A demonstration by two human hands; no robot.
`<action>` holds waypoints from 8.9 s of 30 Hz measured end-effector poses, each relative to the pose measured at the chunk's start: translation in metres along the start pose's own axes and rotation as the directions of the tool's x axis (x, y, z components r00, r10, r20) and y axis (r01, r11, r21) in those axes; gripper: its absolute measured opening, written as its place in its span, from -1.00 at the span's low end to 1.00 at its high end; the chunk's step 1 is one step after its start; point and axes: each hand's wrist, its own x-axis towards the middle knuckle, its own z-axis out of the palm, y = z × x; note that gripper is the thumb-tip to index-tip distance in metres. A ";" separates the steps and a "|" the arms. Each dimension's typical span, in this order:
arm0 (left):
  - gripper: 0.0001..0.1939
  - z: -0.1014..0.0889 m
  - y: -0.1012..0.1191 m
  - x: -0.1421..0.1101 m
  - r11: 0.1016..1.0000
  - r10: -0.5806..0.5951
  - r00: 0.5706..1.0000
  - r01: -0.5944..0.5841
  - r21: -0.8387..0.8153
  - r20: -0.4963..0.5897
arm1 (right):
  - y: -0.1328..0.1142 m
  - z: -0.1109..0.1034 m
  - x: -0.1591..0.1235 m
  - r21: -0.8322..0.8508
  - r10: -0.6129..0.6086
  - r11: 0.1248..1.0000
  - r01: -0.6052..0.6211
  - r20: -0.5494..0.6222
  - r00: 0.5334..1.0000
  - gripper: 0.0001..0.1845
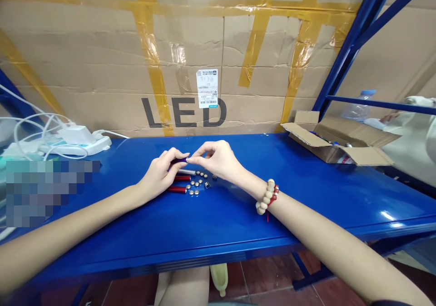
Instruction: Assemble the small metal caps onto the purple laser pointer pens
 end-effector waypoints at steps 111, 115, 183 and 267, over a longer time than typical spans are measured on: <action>-0.85 -0.006 0.003 0.008 0.994 -0.068 0.974 0.048 0.095 0.214 | -0.011 0.002 0.003 0.153 0.109 0.975 -0.164 0.316 0.942 -0.27; -0.82 -0.007 0.003 0.008 0.996 -0.079 0.965 0.064 0.069 0.249 | -0.009 -0.001 0.004 0.080 0.096 0.988 -0.132 0.347 0.933 -0.29; -0.89 -0.016 -0.007 0.006 0.879 0.316 0.928 -0.365 0.306 0.197 | -0.009 0.014 -0.008 0.071 0.043 0.995 -0.073 0.355 0.934 -0.45; -0.83 -0.010 -0.014 0.001 0.939 0.297 0.952 -0.305 0.159 0.070 | -0.014 0.005 -0.002 0.152 0.434 0.876 -0.458 0.164 0.886 -0.74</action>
